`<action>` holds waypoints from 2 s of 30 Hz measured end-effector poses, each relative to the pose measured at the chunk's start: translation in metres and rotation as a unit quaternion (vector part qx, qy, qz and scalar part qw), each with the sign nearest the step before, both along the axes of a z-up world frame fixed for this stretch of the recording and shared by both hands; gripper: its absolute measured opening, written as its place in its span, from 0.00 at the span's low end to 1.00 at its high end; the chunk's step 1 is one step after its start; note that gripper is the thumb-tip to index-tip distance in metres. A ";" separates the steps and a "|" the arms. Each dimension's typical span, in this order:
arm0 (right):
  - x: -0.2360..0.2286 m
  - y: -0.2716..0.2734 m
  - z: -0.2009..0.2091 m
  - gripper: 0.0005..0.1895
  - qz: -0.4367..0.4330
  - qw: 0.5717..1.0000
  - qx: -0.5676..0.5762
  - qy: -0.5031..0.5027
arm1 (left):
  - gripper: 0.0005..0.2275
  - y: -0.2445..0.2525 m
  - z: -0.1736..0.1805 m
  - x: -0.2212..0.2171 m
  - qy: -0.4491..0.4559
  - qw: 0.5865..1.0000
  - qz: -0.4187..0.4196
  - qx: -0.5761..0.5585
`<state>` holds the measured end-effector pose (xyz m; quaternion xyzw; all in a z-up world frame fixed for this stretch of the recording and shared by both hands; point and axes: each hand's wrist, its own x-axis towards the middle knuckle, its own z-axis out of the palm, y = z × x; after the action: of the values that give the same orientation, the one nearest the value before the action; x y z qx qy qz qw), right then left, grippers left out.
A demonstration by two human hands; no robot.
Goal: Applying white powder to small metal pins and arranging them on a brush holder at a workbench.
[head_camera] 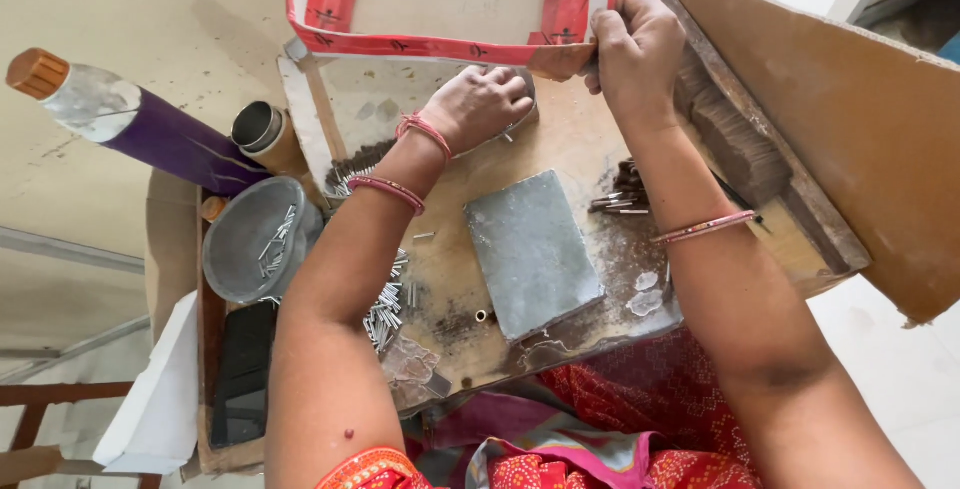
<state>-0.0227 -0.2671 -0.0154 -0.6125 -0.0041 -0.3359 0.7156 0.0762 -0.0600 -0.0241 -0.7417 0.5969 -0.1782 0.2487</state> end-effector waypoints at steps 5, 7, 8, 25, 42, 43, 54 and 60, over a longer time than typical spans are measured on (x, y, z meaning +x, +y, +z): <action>0.001 0.001 0.001 0.08 0.006 1.000 0.009 -0.007 | 0.12 0.005 -0.031 0.029 0.009 0.997 0.037 -0.064; 0.002 0.002 0.000 0.08 0.012 1.000 0.015 -0.010 | 0.13 0.003 -0.040 0.037 0.033 0.994 0.073 -0.068; 0.002 0.002 -0.001 0.08 0.013 1.000 0.017 -0.008 | 0.11 0.002 -0.044 0.040 0.006 0.996 0.070 -0.060; 0.002 -0.002 -0.001 0.09 0.009 0.999 0.043 -0.025 | 0.17 0.018 0.022 -0.067 0.191 0.955 0.054 -0.221; 0.003 -0.002 -0.001 0.09 -0.006 0.999 0.030 -0.013 | 0.07 0.012 0.020 -0.047 0.058 0.979 -0.001 -0.196; 0.004 -0.002 -0.003 0.09 -0.005 0.999 0.029 -0.014 | 0.07 0.011 0.024 -0.051 0.057 0.979 0.000 -0.197; 0.006 -0.004 -0.002 0.09 -0.008 1.000 0.024 -0.008 | 0.04 0.004 0.003 -0.055 0.017 0.987 -0.044 -0.157; 0.000 -0.003 0.004 0.10 -0.017 0.999 0.029 0.001 | 0.04 0.012 0.020 -0.026 0.030 0.976 0.068 -0.205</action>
<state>-0.0232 -0.2696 -0.0119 -0.5917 0.0175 -0.3474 0.7272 0.0502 -0.0479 -0.0043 -0.8209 0.5030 -0.2566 0.0849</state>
